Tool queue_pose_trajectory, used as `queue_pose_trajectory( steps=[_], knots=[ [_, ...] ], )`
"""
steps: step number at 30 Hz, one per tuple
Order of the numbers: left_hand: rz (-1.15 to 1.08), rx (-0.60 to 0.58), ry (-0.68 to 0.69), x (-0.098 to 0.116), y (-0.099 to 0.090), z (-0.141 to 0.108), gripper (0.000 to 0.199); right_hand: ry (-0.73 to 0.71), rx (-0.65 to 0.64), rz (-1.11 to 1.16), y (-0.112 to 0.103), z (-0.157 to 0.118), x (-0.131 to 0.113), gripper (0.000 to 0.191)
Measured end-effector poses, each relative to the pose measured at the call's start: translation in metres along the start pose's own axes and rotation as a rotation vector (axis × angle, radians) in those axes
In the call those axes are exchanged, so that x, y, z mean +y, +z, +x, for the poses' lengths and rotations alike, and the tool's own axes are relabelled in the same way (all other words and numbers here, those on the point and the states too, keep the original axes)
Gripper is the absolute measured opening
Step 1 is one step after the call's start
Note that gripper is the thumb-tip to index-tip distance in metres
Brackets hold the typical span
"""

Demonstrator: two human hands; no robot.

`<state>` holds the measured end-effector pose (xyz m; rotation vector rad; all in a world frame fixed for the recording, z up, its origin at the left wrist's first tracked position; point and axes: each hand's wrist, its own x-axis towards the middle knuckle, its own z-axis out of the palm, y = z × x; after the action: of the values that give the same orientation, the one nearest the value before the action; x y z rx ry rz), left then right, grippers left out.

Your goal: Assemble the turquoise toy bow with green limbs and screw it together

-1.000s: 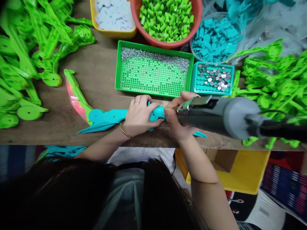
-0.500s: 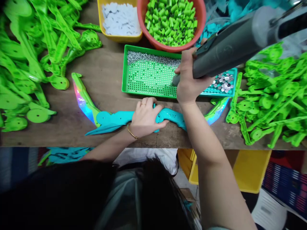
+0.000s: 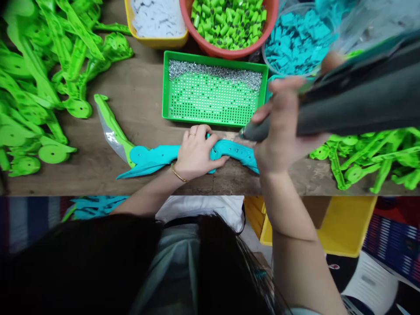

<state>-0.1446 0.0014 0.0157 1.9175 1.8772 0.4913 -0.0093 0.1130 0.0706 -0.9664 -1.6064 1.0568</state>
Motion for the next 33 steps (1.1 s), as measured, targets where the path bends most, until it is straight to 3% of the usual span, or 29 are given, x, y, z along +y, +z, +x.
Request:
queue_pose_trajectory(
  steps=[5, 9, 14, 18, 21, 23, 26, 29, 33],
  knots=[
    [0.018, 0.023, -0.003, 0.001, 0.001, -0.001, 0.047, -0.117, 0.173, -0.033, 0.003, -0.036, -0.009, 0.046],
    [0.029, 0.029, -0.012, 0.001, 0.002, -0.001, 0.047, -0.358, 0.289, 0.002, 0.013, -0.049, 0.004, 0.033],
    [0.026, 0.013, -0.02, 0.001, 0.001, -0.001, 0.047, -0.365, 0.236, -0.033, 0.016, -0.052, 0.016, 0.032],
    [0.026, 0.012, -0.024, 0.002, 0.0, -0.001, 0.048, -0.381, 0.166, 0.028, 0.016, -0.052, 0.009, 0.034],
    [0.013, 0.015, -0.023, 0.002, 0.001, -0.001, 0.047, -0.316, 0.213, 0.048, 0.022, -0.034, -0.001, 0.027],
    [0.006, 0.006, -0.017, 0.001, 0.001, -0.001, 0.048, -0.341, 0.363, 0.083, 0.029, -0.01, 0.0, 0.023],
    [0.017, 0.004, -0.014, 0.001, 0.002, -0.001, 0.048, -0.403, 0.55, 0.082, 0.04, 0.031, 0.02, 0.03],
    [0.037, 0.016, -0.013, 0.001, 0.002, -0.001, 0.046, -0.397, 0.595, -0.024, 0.048, 0.056, 0.05, 0.048],
    [0.045, 0.022, 0.004, 0.001, 0.002, -0.002, 0.045, -0.342, 0.574, -0.101, 0.052, 0.06, 0.071, 0.062]
  ],
)
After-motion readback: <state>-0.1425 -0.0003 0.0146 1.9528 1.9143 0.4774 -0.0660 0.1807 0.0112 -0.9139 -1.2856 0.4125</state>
